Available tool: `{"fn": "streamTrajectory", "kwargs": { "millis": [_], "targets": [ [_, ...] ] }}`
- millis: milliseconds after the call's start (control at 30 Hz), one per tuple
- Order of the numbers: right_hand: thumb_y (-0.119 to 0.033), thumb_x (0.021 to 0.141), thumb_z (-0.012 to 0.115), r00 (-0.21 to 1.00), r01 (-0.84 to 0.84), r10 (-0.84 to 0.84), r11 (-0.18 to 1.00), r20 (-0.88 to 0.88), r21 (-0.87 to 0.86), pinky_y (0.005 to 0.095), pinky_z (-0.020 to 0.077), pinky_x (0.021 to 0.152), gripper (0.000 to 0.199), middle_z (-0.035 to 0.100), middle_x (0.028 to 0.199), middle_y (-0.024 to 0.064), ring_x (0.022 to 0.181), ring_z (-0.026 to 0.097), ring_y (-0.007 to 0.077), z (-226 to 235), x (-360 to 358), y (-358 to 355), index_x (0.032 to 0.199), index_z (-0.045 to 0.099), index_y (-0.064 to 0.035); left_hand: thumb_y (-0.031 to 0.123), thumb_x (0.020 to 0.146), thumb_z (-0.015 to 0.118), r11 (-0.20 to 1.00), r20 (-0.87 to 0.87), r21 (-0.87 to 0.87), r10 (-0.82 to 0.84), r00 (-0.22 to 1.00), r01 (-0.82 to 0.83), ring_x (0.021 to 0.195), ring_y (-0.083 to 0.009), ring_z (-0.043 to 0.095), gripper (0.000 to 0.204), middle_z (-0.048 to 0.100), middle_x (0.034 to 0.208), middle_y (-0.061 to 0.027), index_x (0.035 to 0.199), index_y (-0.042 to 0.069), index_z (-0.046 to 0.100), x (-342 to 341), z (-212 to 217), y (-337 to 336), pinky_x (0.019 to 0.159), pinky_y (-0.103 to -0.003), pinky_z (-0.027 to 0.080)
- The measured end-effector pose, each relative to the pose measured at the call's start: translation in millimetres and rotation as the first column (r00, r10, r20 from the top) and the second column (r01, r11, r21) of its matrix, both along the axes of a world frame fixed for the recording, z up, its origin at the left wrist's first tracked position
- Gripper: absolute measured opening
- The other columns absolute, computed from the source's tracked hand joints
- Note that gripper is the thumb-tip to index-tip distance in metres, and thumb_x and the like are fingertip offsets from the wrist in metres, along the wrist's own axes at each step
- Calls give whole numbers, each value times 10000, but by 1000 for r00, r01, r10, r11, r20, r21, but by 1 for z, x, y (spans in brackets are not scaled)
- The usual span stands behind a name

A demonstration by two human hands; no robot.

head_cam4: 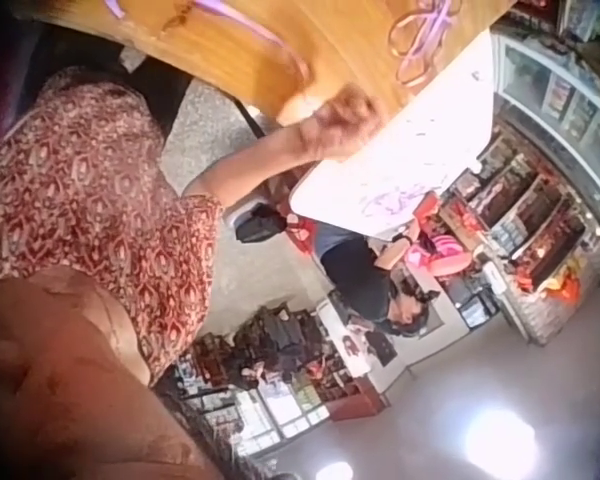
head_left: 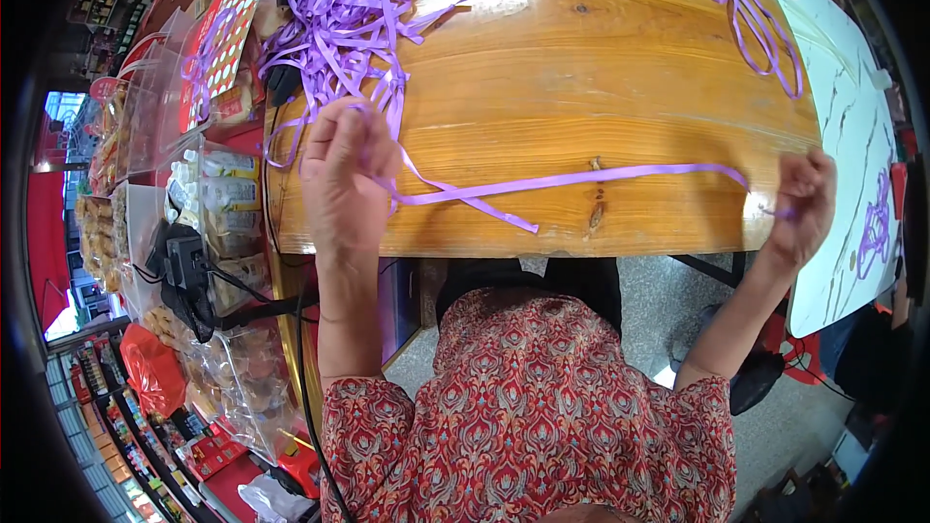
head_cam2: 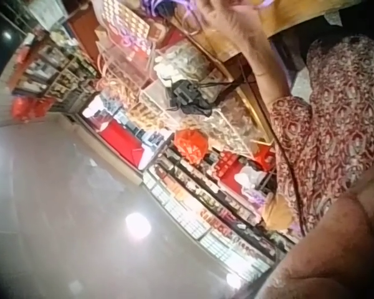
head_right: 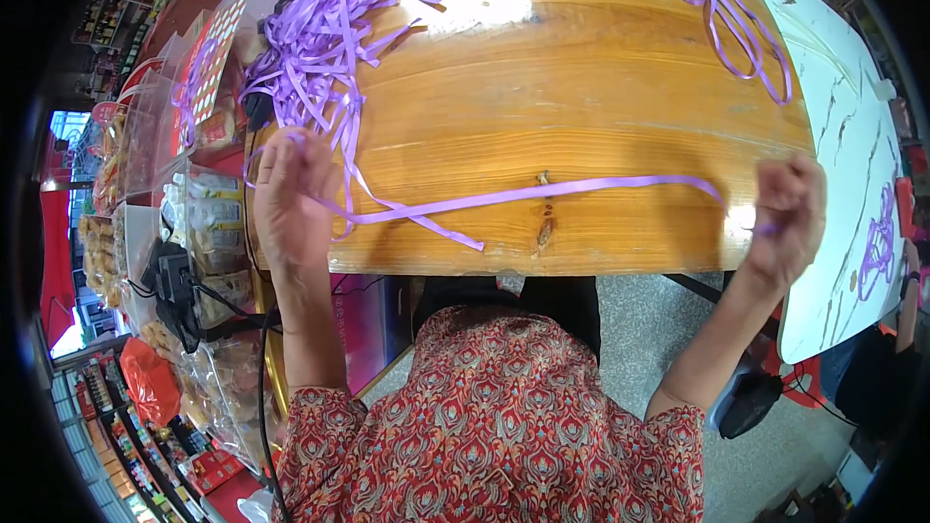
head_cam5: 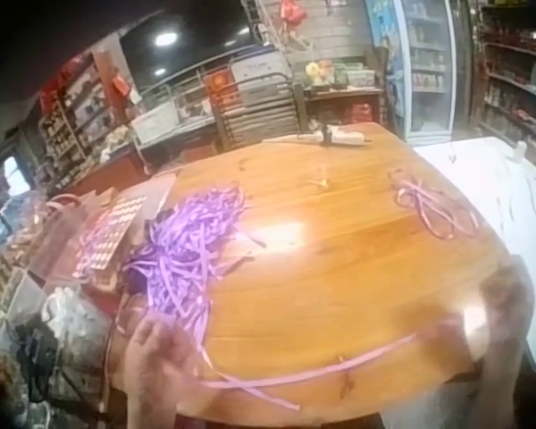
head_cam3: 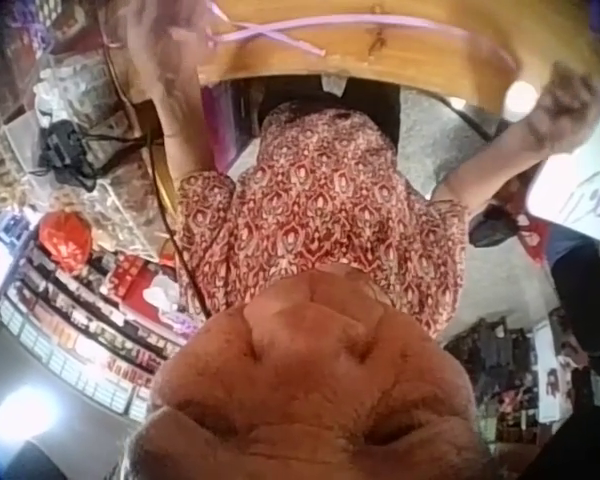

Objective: The recorder is tying knots into purple plastic ribbons at a workshop table.

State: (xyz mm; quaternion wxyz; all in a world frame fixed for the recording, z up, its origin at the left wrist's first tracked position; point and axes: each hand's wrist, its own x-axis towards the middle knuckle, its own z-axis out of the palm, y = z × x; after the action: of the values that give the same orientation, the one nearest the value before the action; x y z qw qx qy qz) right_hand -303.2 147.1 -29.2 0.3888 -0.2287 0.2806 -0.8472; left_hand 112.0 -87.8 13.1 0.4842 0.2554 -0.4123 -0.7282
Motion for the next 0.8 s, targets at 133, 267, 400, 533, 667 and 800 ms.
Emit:
{"fn": "streamTrajectory", "kwargs": {
  "millis": [133, 267, 400, 533, 667, 800],
  "targets": [
    [-3, 888, 547, 674, 543, -215, 794, -707, 275, 244, 484, 817, 164, 647, 999, 130, 927, 626, 173, 8, 85, -57, 1033, 617, 30, 115, 902, 581, 999, 67, -51, 6, 998, -3, 612, -95, 454, 117, 633, 920, -88, 1000, 51, 581, -29, 0, 16, 505, -230, 347],
    [-9, 808, 630, 410, 366, 35, 909, -911, 199, 302, 471, 857, 302, 637, 1077, 107, 1004, 603, 200, 5, 124, -81, 1109, 606, 6, 60, 902, 557, 984, 129, -82, -149, 980, 160, 682, -98, 550, 100, 640, 911, -112, 993, 21, 567, -33, 3, 18, 539, -220, 429],
    [-29, 789, 645, 375, 2, 166, 984, -912, 180, 328, 432, 927, 452, 587, 1206, 130, 1089, 556, 195, 17, 177, -111, 1225, 535, 15, -7, 860, 597, 974, 325, -203, -34, 945, 105, 715, -72, 563, 113, 646, 891, -76, 972, 0, 584, -45, 13, 39, 638, -186, 447],
    [-71, 833, 638, 661, -303, 389, 921, -641, 247, 310, 434, 920, 527, 585, 1180, 121, 1069, 558, 185, 11, 209, -128, 1316, 443, 6, -10, 858, 607, 945, 271, -259, -128, 954, 200, 833, -99, 601, 108, 658, 960, -82, 965, 3, 595, -50, 19, 46, 760, -215, 470],
    [-63, 889, 583, 768, -444, 539, 837, -345, 320, 260, 441, 893, 434, 598, 1110, 100, 1020, 570, 154, 21, 220, -129, 1300, 463, 4, 1, 859, 614, 964, 170, -179, -167, 971, 197, 858, -105, 599, 152, 646, 975, -81, 1008, -4, 582, -42, 10, 46, 775, -222, 469],
    [-24, 871, 590, 768, -289, 439, 887, -466, 360, 238, 456, 836, 356, 623, 1046, 91, 961, 585, 132, 14, 220, -127, 1221, 536, 16, 1, 854, 620, 987, 139, -86, -126, 982, 139, 859, -97, 585, 200, 625, 952, -50, 1049, 2, 575, -42, 8, 50, 780, -219, 462]
  ]
}}
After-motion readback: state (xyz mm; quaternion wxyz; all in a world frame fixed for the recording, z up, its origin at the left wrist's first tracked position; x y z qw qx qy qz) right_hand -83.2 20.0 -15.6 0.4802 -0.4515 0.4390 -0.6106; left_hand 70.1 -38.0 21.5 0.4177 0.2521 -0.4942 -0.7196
